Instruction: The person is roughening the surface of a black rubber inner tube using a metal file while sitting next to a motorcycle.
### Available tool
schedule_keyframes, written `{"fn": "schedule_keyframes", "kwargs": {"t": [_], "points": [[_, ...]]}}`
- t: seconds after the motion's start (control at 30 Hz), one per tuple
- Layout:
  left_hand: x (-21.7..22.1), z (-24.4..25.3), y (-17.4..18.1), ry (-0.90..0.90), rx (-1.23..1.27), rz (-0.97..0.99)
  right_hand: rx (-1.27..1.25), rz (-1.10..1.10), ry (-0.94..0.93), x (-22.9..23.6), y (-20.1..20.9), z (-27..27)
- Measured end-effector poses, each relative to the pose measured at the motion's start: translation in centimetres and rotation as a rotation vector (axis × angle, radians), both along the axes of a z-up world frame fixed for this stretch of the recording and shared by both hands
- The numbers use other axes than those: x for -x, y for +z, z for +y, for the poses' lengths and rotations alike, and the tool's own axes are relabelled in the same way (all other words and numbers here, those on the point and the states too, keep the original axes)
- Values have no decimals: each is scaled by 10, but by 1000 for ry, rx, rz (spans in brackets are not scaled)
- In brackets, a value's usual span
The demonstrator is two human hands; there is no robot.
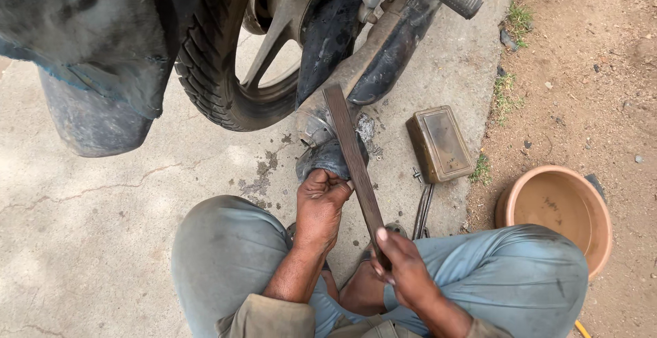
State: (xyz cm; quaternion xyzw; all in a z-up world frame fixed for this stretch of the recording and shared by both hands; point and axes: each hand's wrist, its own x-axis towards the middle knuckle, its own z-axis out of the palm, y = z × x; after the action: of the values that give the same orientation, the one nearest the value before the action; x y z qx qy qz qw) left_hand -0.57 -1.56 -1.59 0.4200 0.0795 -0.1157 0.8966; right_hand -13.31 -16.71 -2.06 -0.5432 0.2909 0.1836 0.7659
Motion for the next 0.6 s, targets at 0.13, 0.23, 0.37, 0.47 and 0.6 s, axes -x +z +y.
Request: {"fn": "schedule_keyframes", "kwargs": {"t": [0.13, 0.23, 0.37, 0.47, 0.6], "points": [[-1, 3, 7, -15, -26, 38, 3, -123, -38, -83, 19, 15], [-1, 9, 11, -9, -28, 94, 120, -102, -5, -62, 5, -15], [-5, 20, 9, 23, 61, 91, 128, 160, 147, 62, -8, -57], [-5, 15, 8, -3, 30, 111, 92, 196, 119, 63, -19, -42], [-3, 8, 5, -70, -26, 87, 30, -56, 15, -34, -3, 5]]}}
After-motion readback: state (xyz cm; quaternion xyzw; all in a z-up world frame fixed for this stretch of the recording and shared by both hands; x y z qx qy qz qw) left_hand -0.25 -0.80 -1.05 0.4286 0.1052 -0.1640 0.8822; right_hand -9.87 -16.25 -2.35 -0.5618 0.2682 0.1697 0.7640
